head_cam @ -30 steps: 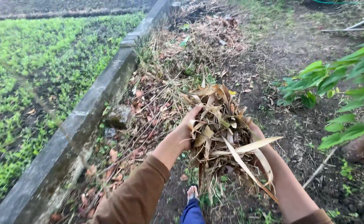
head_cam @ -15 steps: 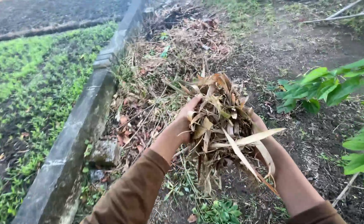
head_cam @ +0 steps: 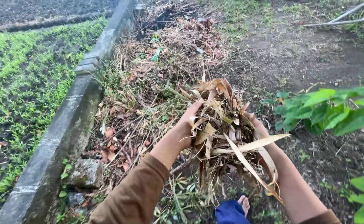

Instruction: Sweeping and picking up dry leaves from the ground in an outdoor garden area.

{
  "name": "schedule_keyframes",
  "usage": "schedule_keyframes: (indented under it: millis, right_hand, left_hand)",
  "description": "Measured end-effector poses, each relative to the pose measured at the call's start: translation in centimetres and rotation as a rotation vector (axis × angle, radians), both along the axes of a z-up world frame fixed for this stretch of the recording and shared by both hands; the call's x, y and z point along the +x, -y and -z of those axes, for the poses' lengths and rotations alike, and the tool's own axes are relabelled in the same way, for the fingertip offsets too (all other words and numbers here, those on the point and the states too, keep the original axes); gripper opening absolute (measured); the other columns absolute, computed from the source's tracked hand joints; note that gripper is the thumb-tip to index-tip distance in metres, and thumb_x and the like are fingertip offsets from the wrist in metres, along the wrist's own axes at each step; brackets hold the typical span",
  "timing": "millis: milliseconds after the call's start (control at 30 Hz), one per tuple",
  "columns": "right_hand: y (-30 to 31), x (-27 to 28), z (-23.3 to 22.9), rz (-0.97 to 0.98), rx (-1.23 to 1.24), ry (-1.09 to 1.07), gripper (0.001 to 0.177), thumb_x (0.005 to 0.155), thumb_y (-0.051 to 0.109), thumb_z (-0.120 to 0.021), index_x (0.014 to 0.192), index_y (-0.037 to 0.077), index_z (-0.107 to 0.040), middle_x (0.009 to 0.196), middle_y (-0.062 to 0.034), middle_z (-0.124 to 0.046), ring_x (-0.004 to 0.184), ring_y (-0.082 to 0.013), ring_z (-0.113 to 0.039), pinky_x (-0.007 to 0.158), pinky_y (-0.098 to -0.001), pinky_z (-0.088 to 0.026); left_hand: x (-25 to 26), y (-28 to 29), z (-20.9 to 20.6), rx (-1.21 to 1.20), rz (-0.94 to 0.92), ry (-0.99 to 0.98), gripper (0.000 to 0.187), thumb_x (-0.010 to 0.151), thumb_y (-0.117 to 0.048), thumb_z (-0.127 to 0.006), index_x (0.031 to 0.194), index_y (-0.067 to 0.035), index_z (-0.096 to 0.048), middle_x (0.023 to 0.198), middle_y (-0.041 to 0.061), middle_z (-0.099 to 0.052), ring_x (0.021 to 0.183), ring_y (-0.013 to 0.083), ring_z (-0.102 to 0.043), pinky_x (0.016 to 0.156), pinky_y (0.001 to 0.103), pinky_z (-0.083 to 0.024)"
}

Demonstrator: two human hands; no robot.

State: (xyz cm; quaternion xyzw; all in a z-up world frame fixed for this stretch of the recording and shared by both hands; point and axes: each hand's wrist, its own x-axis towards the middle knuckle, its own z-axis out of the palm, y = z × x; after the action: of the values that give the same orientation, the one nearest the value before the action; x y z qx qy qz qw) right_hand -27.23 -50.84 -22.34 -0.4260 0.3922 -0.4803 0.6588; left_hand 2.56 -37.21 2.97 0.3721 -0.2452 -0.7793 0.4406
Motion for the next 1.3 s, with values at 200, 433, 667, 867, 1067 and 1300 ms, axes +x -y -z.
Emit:
schedule_keyframes:
  millis: [200,433,667,867,1067,1300]
  right_hand:
    - [9.8,-5.8,-1.1,0.083,-0.131,-0.311,0.07,0.102,0.059,-0.04,0.144,0.005,-0.056,0.142,-0.0085,-0.06,0.137,-0.0203,-0.048,0.116,-0.0379,-0.027]
    - [17.6,-9.0,-3.3,0.01,-0.112,-0.211,0.081,0.092,0.066,-0.05,0.144,0.003,-0.053,0.145,-0.0106,-0.055,0.14,-0.0257,-0.042,0.118,-0.0463,-0.025]
    - [25.8,-9.4,-1.9,0.004,-0.203,-0.134,0.084,0.094,0.068,-0.048,0.144,0.001,-0.052,0.145,-0.0121,-0.056,0.139,-0.0233,-0.046,0.118,-0.0398,-0.03]
    - [31.1,-8.3,-5.6,-0.027,0.151,0.137,0.076,0.1,0.052,-0.063,0.149,-0.003,-0.05,0.138,-0.0193,-0.059,0.118,-0.0284,-0.054,0.114,-0.0524,-0.042]
    - [44.2,-7.0,-5.6,-0.021,0.031,0.218,0.065,0.105,0.046,-0.055,0.148,-0.002,-0.051,0.14,-0.0187,-0.058,0.123,-0.0281,-0.054,0.114,-0.0485,-0.043]
    - [56.1,-11.0,-4.9,-0.007,-0.016,0.228,0.052,0.111,0.038,-0.043,0.145,-0.001,-0.052,0.142,-0.018,-0.057,0.129,-0.0276,-0.055,0.113,-0.0431,-0.046]
  left_hand:
    - [-5.6,9.2,-1.4,0.028,0.007,0.001,0.046,0.1,-0.053,-0.052,0.107,-0.011,-0.068,0.093,0.007,-0.073,0.071,0.0173,-0.07,0.062,0.036,-0.062]
    - [-9.2,17.2,-2.8,0.083,-0.105,0.179,0.045,0.1,-0.053,-0.059,0.106,-0.01,-0.07,0.087,0.004,-0.073,0.066,0.017,-0.066,0.056,0.035,-0.055]
    - [-9.8,24.0,-3.8,0.065,-0.08,-0.04,0.039,0.101,-0.046,-0.057,0.105,-0.009,-0.071,0.083,0.004,-0.075,0.06,0.0162,-0.071,0.054,0.032,-0.061]
    - [-9.4,33.0,-1.5,-0.016,0.049,-0.093,0.044,0.1,-0.05,-0.058,0.105,-0.008,-0.071,0.079,0.003,-0.073,0.055,0.0166,-0.069,0.051,0.032,-0.059]
    - [-10.2,43.6,-3.3,-0.021,-0.076,0.214,0.038,0.099,-0.049,-0.059,0.108,-0.014,-0.071,0.088,0.002,-0.075,0.067,0.0121,-0.071,0.059,0.03,-0.059]
    - [-9.9,55.7,-4.2,0.009,0.014,0.047,0.036,0.094,-0.047,-0.06,0.102,-0.013,-0.068,0.08,0.003,-0.069,0.058,0.0154,-0.068,0.052,0.033,-0.06]
